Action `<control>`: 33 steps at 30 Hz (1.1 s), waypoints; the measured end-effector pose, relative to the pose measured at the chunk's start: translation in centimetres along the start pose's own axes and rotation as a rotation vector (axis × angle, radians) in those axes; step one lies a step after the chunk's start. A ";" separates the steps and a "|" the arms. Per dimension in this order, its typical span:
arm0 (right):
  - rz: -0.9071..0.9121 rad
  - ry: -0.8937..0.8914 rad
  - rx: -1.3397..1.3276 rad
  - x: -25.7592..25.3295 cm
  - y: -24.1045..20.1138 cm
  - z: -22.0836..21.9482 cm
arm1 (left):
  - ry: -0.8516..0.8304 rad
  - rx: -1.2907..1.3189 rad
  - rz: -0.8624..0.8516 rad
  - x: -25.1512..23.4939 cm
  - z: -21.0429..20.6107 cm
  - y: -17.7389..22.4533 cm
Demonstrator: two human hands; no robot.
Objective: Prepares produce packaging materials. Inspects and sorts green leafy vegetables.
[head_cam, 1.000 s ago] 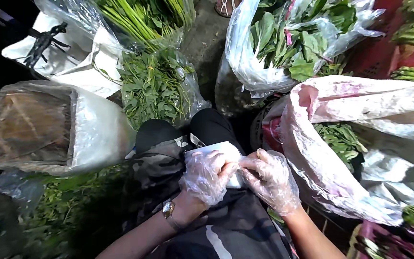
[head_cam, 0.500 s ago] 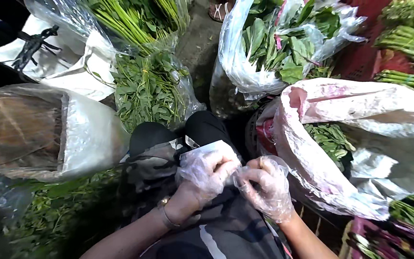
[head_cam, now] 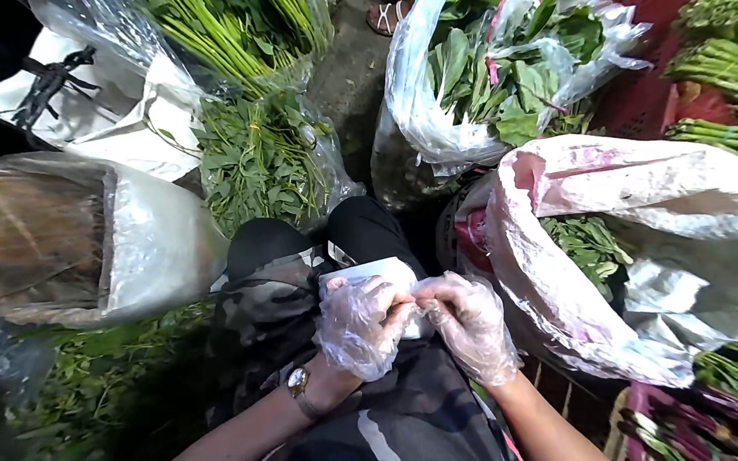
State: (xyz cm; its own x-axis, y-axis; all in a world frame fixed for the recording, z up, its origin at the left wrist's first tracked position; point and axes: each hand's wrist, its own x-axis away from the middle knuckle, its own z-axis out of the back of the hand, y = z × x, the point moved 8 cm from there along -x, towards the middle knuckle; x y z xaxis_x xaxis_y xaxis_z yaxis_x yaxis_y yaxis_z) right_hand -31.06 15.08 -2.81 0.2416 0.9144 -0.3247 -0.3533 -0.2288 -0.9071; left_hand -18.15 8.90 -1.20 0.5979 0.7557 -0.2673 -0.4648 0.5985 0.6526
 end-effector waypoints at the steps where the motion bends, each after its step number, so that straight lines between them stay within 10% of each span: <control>1: 0.031 -0.044 0.077 0.0 -0.5 -0.1 | 0.010 -0.006 0.006 0.0 0.0 -0.1; 8: 0.072 -0.054 0.411 -0.1 -1.8 0.1 | 0.101 -0.139 -0.068 0.2 0.0 0.4; 23: 0.008 -0.191 0.221 -0.6 -0.7 -0.4 | 0.152 -0.022 -0.189 0.0 0.2 1.0; 33: 0.068 0.042 0.107 1.1 0.3 1.2 | -0.247 0.165 0.087 -0.4 -0.9 -0.9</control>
State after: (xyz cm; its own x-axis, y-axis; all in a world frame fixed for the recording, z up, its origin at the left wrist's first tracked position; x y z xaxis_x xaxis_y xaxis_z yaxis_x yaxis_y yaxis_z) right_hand -31.99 16.45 -3.08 0.2503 0.8829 -0.3973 -0.4635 -0.2510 -0.8498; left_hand -18.56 8.26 -2.35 0.7109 0.7023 -0.0380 -0.4206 0.4678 0.7773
